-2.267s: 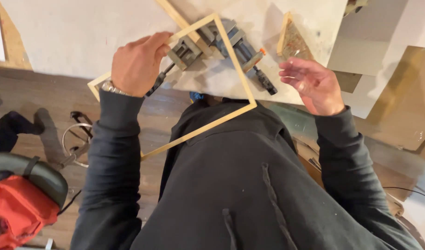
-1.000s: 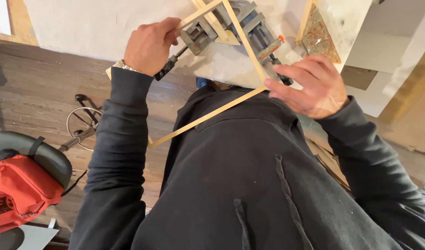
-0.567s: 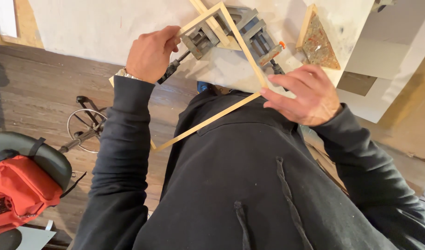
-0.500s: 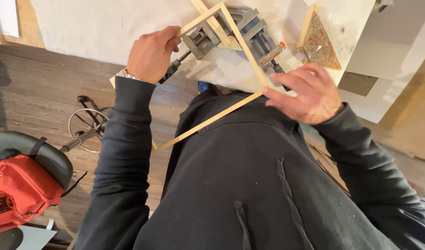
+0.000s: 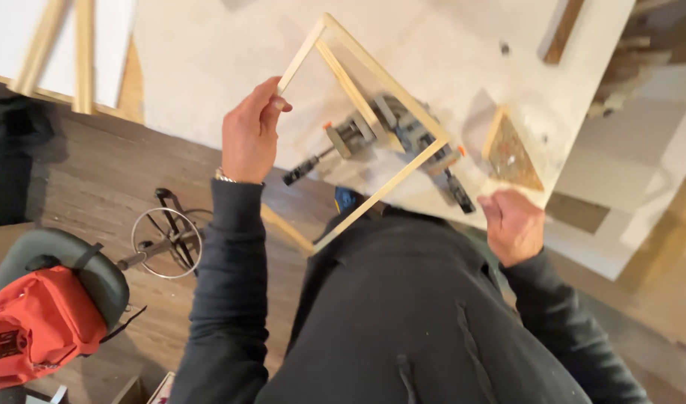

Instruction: Assembling wooden frame pieces using corner clamps, wood glue, and a hammer.

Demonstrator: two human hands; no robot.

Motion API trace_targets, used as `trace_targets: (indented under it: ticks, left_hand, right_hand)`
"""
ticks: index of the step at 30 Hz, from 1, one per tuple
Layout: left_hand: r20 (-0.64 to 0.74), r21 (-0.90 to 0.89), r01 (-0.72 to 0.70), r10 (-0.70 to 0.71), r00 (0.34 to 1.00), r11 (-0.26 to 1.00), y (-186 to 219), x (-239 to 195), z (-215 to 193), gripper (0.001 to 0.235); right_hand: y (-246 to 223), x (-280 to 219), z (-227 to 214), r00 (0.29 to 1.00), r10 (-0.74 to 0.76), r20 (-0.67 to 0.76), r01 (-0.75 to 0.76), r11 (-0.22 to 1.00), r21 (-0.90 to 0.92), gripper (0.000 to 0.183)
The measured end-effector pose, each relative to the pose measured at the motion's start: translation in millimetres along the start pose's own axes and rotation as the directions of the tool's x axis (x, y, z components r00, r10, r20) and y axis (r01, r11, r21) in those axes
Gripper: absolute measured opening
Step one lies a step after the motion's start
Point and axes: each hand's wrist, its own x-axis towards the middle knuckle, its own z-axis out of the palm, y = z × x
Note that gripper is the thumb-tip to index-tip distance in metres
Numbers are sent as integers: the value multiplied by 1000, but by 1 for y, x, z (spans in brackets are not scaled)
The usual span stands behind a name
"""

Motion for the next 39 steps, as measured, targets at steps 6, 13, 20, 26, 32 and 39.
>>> trace_targets:
  ticks: [6, 13, 20, 26, 32, 39]
  left_hand:
    - [-216, -528, 210, -369, 904, 823, -2, 7, 8, 38]
    - [-33, -933, 213, -660, 750, 289, -2, 7, 15, 33]
    - [-192, -979, -92, -669, 719, 182, -68, 80, -89, 27]
    - [-28, -973, 120, -616, 787, 198, -151, 183, -159, 22]
    - [133, -929, 299, -559, 818, 217, -294, 254, -136, 29]
    - [327, -850, 482, -502, 800, 213, -384, 341, -119, 30]
  right_hand:
    - [-4, 16, 12, 900, 358, 250, -406, 897, 175, 31]
    - [-37, 32, 31, 919, 304, 251, -384, 837, 391, 22]
    - [-64, 41, 83, 886, 429, 174, -462, 845, 270, 32]
    - [-95, 49, 162, 778, 570, 263, -627, 687, 368, 62]
    - [-189, 77, 200, 749, 619, 236, -654, 631, 418, 53]
    - [-236, 74, 208, 683, 726, 83, -704, 623, 341, 42]
